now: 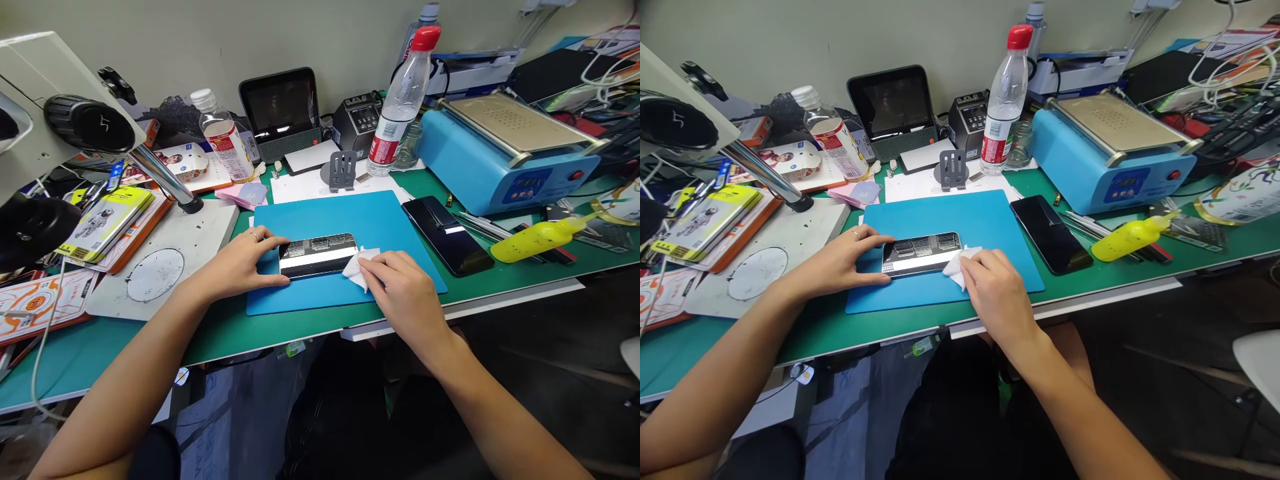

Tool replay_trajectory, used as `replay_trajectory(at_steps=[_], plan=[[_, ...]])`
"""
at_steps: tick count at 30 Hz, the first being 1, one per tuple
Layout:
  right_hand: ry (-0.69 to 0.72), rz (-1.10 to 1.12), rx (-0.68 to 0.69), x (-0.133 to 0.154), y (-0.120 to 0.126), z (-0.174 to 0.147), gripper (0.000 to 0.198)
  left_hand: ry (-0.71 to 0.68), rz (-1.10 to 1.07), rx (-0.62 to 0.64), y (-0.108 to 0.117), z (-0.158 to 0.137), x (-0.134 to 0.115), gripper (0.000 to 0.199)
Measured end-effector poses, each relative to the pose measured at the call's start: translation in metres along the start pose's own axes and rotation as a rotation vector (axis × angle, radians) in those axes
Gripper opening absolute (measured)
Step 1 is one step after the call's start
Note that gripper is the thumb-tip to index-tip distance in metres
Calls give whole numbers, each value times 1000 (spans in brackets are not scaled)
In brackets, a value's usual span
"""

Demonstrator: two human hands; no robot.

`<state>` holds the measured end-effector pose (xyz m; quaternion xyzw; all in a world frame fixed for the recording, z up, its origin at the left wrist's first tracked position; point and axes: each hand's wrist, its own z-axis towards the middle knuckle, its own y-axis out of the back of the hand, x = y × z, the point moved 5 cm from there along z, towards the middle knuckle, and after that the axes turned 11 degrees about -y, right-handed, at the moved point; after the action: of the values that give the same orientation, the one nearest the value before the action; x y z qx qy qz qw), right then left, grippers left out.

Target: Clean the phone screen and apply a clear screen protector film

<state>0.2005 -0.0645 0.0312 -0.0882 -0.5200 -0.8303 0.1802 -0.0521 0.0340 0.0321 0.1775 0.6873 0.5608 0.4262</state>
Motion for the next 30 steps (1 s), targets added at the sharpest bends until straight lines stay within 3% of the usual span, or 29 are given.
replay_trajectory(at_steps=[10, 17, 24, 30], plan=[[7, 91, -125, -3, 4, -17, 16, 20, 5, 24, 0, 1, 0, 77], [-40, -3, 23, 14, -3, -15, 25, 2, 7, 10, 0, 1, -2, 77], [-55, -164, 147, 10, -11, 1, 32, -10, -2, 6, -1, 1, -1, 77], [-68, -176, 152, 14, -8, -6, 30, -4, -5, -7, 0, 1, -1, 77]])
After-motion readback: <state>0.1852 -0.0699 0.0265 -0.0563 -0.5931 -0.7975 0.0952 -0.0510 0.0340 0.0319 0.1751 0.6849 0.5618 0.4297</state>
